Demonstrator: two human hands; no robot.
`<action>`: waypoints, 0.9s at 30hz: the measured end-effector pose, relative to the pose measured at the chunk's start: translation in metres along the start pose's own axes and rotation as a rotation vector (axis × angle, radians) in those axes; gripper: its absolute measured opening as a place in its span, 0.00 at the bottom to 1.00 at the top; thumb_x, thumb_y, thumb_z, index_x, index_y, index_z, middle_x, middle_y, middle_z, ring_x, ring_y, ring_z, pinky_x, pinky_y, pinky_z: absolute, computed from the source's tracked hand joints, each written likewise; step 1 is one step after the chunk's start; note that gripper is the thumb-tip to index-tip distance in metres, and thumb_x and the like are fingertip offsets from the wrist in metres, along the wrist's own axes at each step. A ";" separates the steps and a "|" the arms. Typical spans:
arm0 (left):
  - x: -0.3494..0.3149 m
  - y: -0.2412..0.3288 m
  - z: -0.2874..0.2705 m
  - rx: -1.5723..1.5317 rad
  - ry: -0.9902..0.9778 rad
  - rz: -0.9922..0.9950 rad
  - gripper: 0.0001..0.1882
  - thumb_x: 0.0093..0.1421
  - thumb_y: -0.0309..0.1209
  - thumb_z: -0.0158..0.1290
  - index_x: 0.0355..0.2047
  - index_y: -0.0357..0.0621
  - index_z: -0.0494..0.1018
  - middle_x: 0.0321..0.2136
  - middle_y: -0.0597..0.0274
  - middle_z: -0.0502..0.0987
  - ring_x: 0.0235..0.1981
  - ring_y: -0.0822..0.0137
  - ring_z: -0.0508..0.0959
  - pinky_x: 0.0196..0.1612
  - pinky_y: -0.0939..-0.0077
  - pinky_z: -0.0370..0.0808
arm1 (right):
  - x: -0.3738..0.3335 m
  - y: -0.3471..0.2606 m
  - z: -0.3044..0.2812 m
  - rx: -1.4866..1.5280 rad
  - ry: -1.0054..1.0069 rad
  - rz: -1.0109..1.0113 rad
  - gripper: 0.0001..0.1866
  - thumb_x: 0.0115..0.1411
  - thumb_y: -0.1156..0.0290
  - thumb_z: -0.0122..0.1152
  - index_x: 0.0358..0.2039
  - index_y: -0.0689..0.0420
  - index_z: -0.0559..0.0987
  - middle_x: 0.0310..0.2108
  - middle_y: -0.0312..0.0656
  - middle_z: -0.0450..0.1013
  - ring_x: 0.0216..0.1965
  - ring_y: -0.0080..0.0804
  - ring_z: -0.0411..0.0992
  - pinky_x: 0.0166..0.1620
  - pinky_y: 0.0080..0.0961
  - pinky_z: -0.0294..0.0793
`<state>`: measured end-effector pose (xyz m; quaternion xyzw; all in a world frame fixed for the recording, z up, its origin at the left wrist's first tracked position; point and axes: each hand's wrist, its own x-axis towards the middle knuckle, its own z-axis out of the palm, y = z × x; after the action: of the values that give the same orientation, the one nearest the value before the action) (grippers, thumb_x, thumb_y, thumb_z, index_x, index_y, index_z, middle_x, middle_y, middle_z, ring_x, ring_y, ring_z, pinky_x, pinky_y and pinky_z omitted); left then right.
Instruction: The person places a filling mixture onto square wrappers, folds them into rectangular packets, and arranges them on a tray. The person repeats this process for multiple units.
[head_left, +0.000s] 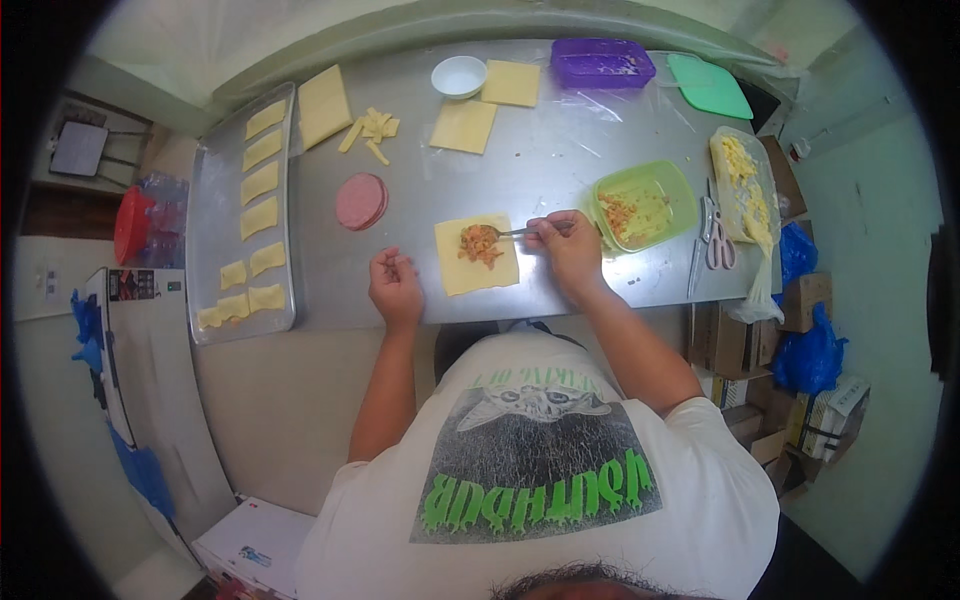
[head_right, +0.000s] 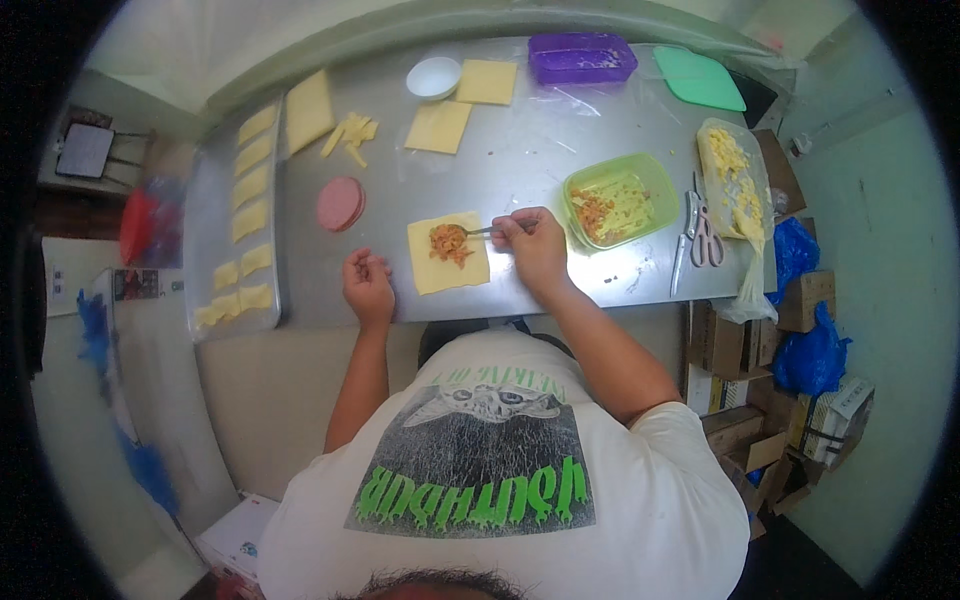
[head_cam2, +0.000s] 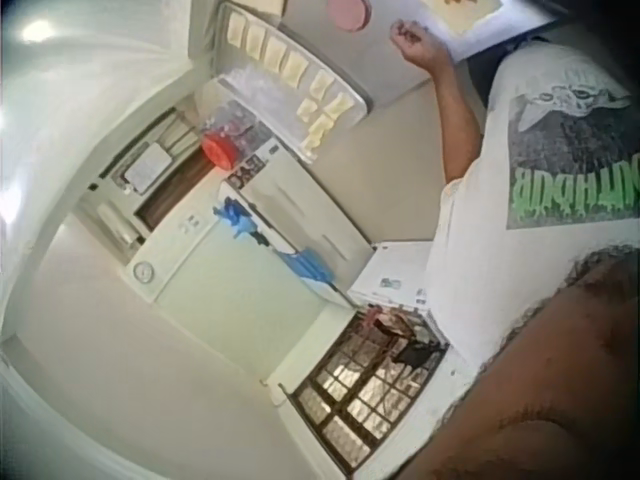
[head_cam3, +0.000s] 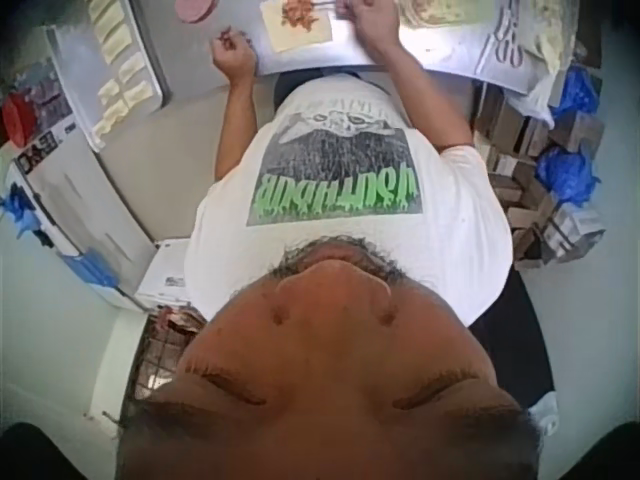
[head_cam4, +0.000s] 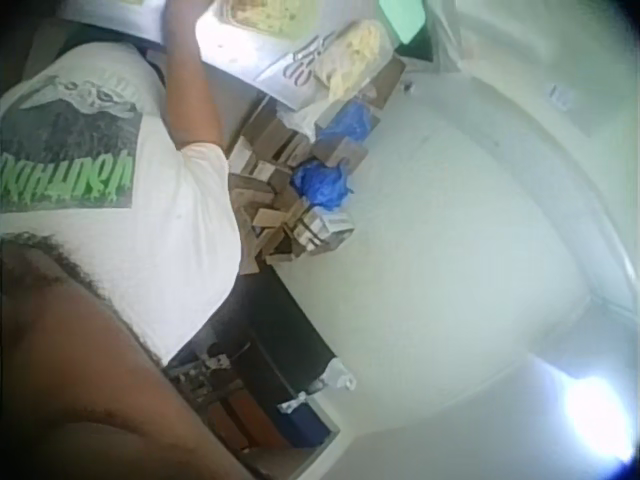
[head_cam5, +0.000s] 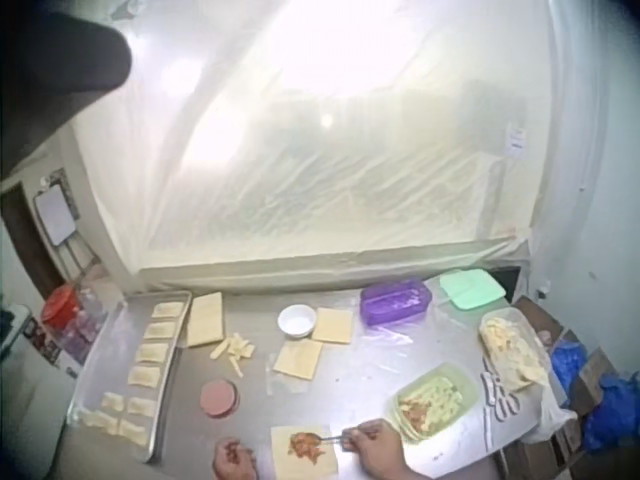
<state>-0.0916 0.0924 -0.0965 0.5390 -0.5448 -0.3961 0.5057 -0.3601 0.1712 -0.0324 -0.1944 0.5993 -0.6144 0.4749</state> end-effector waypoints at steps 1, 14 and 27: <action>-0.001 0.000 0.000 -0.005 -0.001 0.002 0.09 0.70 0.23 0.49 0.50 0.35 0.71 0.33 0.62 0.78 0.28 0.77 0.76 0.32 0.81 0.76 | 0.000 0.005 0.007 -0.015 -0.018 0.046 0.09 0.70 0.78 0.59 0.44 0.65 0.69 0.43 0.54 0.80 0.39 0.34 0.82 0.47 0.27 0.84; -0.004 -0.001 0.000 0.016 0.000 0.048 0.09 0.70 0.23 0.50 0.49 0.34 0.72 0.31 0.63 0.79 0.28 0.78 0.77 0.33 0.82 0.76 | -0.007 0.023 -0.005 0.091 -0.109 -0.066 0.10 0.67 0.78 0.62 0.38 0.63 0.67 0.43 0.54 0.79 0.42 0.33 0.80 0.50 0.30 0.83; -0.005 -0.002 0.000 0.060 0.004 0.081 0.09 0.70 0.24 0.51 0.48 0.34 0.73 0.31 0.63 0.79 0.29 0.77 0.78 0.35 0.80 0.77 | -0.019 0.011 -0.021 0.103 -0.121 -0.104 0.09 0.66 0.81 0.61 0.39 0.62 0.68 0.41 0.53 0.79 0.40 0.33 0.80 0.48 0.31 0.84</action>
<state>-0.0916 0.0969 -0.0992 0.5320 -0.5769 -0.3578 0.5060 -0.3639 0.1999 -0.0410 -0.2373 0.5261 -0.6555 0.4870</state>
